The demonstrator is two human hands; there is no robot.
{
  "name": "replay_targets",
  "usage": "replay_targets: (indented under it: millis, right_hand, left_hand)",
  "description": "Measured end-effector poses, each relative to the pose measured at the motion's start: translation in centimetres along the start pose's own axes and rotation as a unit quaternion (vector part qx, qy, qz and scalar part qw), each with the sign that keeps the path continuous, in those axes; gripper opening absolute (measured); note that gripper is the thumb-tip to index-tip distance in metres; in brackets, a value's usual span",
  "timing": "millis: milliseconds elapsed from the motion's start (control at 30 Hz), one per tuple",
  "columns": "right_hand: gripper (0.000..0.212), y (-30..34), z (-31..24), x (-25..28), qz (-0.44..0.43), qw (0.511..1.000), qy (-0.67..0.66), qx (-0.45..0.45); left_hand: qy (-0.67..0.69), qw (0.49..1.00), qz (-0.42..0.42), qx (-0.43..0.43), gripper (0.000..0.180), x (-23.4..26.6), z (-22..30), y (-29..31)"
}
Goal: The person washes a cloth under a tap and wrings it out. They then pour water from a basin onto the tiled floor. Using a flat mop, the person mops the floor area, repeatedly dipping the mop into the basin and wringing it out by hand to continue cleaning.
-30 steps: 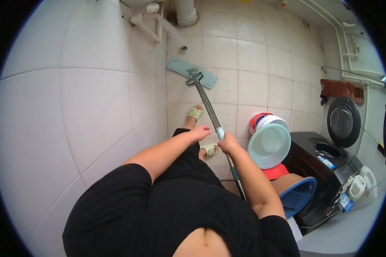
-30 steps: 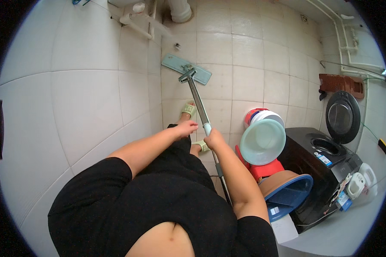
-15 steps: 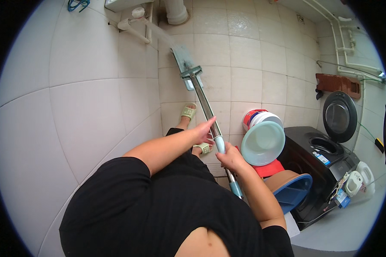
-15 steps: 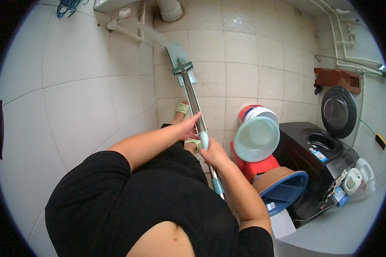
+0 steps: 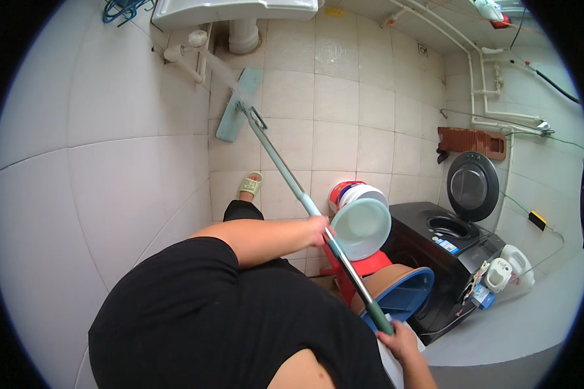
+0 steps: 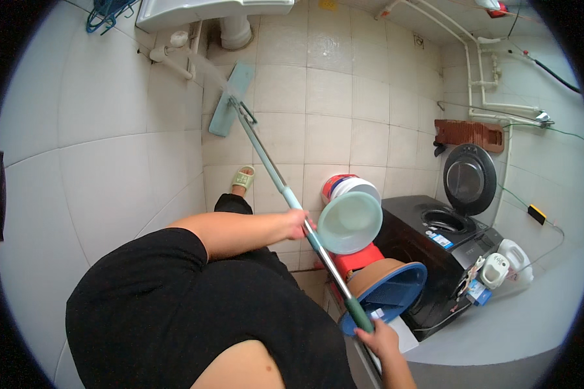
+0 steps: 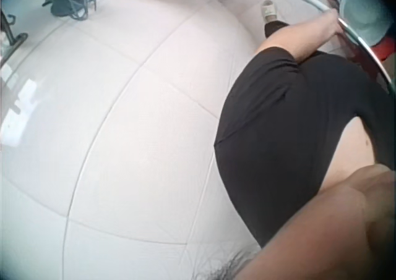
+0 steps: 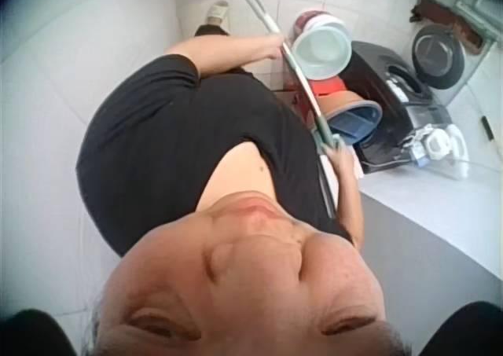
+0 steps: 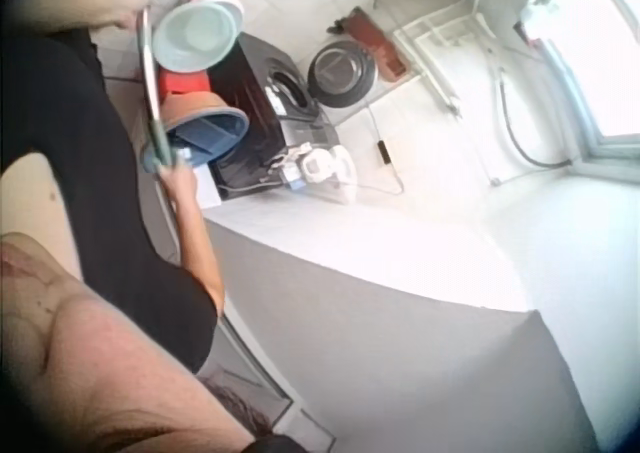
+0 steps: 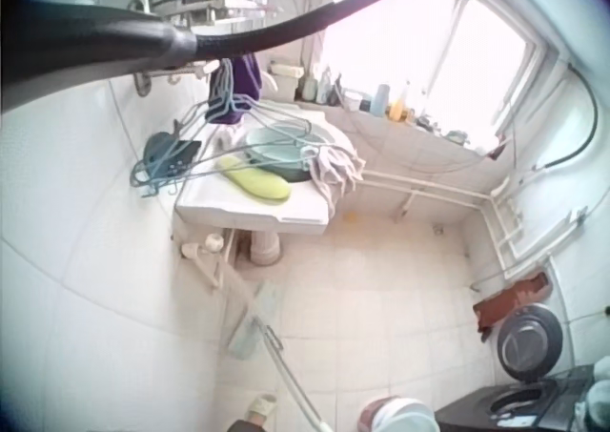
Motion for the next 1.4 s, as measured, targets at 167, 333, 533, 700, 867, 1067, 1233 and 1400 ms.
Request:
replay_targets:
  millis: [167, 333, 533, 700, 867, 1067, 1233, 1400]
  right_hand:
    - [0.043, 4.5, 5.0, -2.2, 0.041, 0.998, -0.018, -0.034]
    - [0.046, -4.8, -7.3, -5.1, 0.045, 0.974, -0.16, 0.155]
    - [0.052, -0.4, -1.8, -5.5, -0.081, 0.937, -0.318, 0.117]
    - [0.041, 4.9, 7.1, -8.6, -0.089, 0.94, -0.323, -0.066]
    - [0.035, -0.9, -0.1, -4.3, -0.077, 0.938, -0.337, 0.017]
    - [0.029, 3.2, 1.3, -5.9, -0.26, 0.867, -0.423, -0.047]
    - [0.055, 7.5, 2.8, -6.7, -0.364, 0.78, -0.47, -0.198]
    - [0.049, 11.0, -0.6, -5.6, -0.337, 0.777, -0.523, -0.098]
  left_hand:
    - [-0.146, 0.989, -0.032, 0.01, 0.016, -1.6, -5.4, 2.3]
    - [-0.343, 0.909, 0.088, -0.222, 0.039, 1.7, 12.8, -5.0]
    - [-0.202, 0.963, 0.072, -0.164, 0.028, 0.6, 8.1, -2.1]
    - [-0.21, 0.967, 0.104, -0.095, 0.028, 1.3, 0.6, 0.9]
    - [-0.229, 0.957, 0.062, -0.168, 0.035, 1.0, 10.4, -0.5]
    - [-0.233, 0.969, -0.076, -0.005, 0.037, 4.0, 5.7, 0.3]
    - [0.026, 0.971, 0.082, -0.222, 0.034, 6.7, 12.4, -7.7]
    - [0.004, 0.98, 0.127, -0.153, 0.029, 7.2, 10.8, -5.6]
Point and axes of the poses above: each hand's wrist, its own y-axis away from the middle knuckle, its own x-axis out of the back of the hand, z = x × y, the point moved 6 cm from there along -y, towards the middle knuckle, and after that the axes turned 3 degrees about -x, right-handed, at the moved point
